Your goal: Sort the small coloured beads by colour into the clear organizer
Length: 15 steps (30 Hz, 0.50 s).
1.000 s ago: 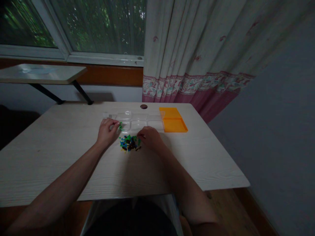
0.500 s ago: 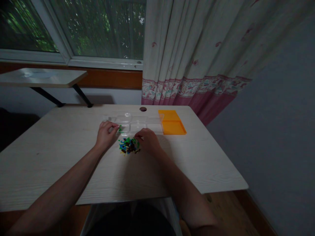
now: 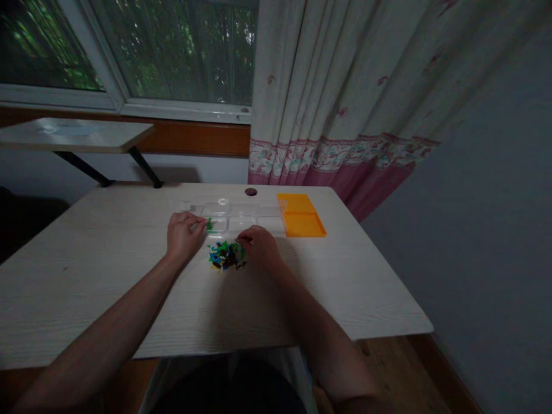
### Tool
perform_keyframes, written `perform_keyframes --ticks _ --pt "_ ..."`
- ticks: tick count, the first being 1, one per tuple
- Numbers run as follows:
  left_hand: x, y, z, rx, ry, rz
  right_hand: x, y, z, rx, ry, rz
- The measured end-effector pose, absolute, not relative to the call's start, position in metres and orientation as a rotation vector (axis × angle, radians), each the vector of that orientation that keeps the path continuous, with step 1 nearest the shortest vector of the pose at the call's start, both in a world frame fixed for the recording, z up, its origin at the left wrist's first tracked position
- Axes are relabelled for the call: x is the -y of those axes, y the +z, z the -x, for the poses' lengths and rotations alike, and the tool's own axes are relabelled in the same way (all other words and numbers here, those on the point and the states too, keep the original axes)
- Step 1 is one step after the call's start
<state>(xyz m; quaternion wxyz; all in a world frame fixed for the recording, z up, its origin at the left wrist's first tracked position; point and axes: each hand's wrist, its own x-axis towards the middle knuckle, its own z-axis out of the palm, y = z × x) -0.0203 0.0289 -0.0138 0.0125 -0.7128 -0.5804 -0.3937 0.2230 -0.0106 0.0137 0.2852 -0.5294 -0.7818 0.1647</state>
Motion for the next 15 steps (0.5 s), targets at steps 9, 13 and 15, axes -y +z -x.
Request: perform_keyframes --ticks 9,13,15 --pt "-0.029 -0.015 0.02 1.725 -1.3 2.241 0.01 0.01 -0.223 1.985 0.471 1.385" --pt "-0.02 -0.009 0.009 1.537 -1.332 2.395 0.01 0.011 -0.221 1.83 0.517 1.299" --pt "-0.013 -0.006 0.001 1.401 -1.321 2.534 0.011 0.012 -0.22 1.765 0.547 1.25"
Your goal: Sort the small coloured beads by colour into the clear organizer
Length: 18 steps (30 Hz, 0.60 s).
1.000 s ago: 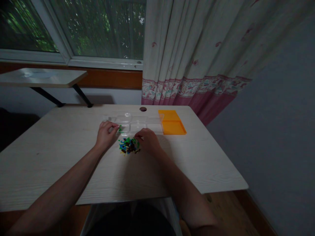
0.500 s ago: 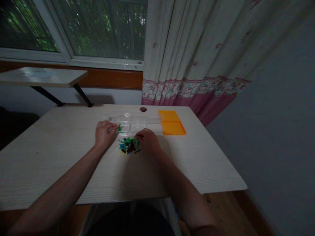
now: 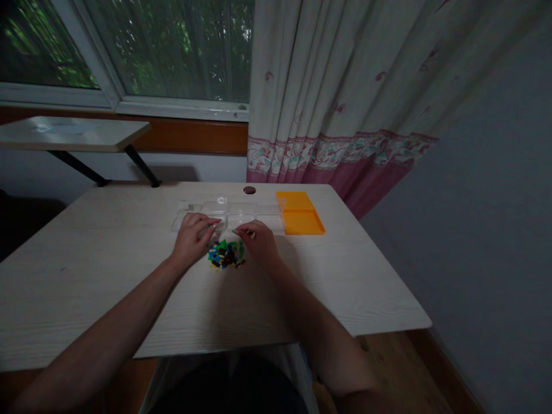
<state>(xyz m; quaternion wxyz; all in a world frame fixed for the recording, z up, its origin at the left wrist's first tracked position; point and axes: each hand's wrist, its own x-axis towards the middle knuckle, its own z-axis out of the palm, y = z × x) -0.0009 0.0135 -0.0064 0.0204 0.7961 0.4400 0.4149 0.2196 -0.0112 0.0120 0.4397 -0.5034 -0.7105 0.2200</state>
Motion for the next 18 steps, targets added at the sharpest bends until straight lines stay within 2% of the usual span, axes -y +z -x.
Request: perform_keyframes --ticks 9,18 --pt "0.001 -0.003 -0.018 -1.078 1.113 -2.559 0.011 0.006 -0.213 1.53 0.925 1.222" --pt "0.002 -0.001 -0.022 -1.08 1.113 -2.543 0.013 0.007 -0.207 1.499 0.88 1.262"
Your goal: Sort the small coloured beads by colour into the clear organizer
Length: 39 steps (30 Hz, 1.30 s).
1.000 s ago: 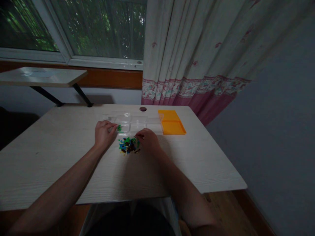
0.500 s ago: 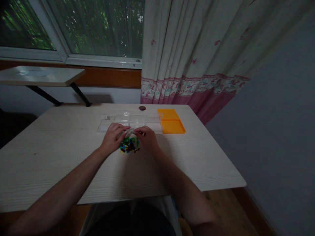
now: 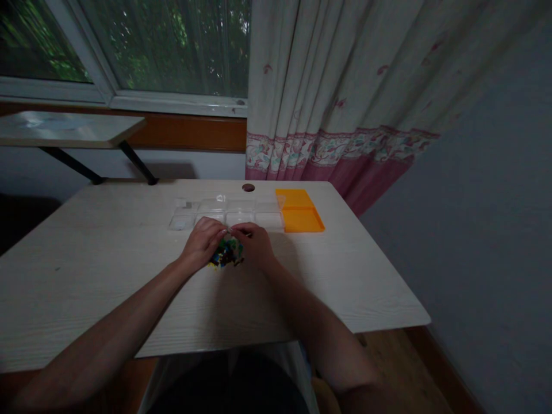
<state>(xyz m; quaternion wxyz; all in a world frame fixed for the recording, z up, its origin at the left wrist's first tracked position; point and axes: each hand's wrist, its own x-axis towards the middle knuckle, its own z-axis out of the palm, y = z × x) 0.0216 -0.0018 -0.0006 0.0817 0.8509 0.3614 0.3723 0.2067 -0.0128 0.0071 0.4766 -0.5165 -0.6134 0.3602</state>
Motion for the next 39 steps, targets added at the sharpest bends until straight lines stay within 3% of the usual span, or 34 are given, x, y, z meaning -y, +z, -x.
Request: perform_keyframes --ticks 9,20,39 --pt "0.0 -0.001 -0.019 -1.155 1.144 -2.522 0.01 -0.003 -0.203 1.56 0.842 1.254" --pt "-0.018 -0.009 0.003 -1.481 1.33 -2.375 0.004 0.002 -0.225 2.224 0.265 1.334" --pt "-0.027 -0.014 0.007 -1.576 1.409 -2.287 0.009 -0.003 -0.205 2.559 0.039 1.179"
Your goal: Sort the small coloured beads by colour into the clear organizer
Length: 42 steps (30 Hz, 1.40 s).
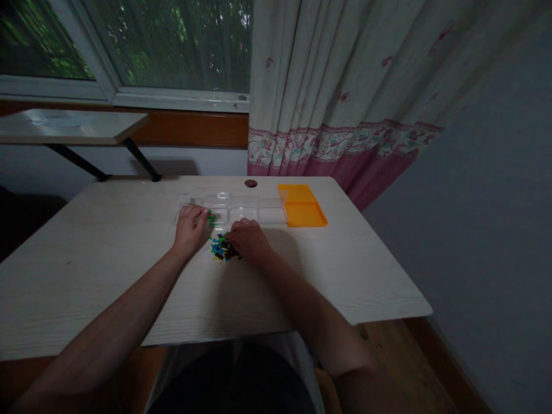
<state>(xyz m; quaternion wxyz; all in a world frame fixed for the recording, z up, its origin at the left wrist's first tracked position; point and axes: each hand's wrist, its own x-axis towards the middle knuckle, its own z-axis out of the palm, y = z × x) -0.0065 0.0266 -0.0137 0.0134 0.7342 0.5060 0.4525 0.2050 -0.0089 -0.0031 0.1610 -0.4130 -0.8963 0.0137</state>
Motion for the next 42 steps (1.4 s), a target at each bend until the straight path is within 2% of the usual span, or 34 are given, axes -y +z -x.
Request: perform_keyframes --ticks 27,35,42 --pt "-0.025 -0.014 0.008 -1.579 1.41 -2.258 0.015 0.013 -0.191 2.66 -0.158 1.248" --pt "-0.025 -0.014 0.008 -1.574 1.402 -2.251 0.009 0.001 -0.194 2.501 0.085 1.251" --pt "-0.032 -0.018 0.019 -1.642 1.411 -2.253 0.002 -0.002 -0.205 2.133 0.389 1.196"
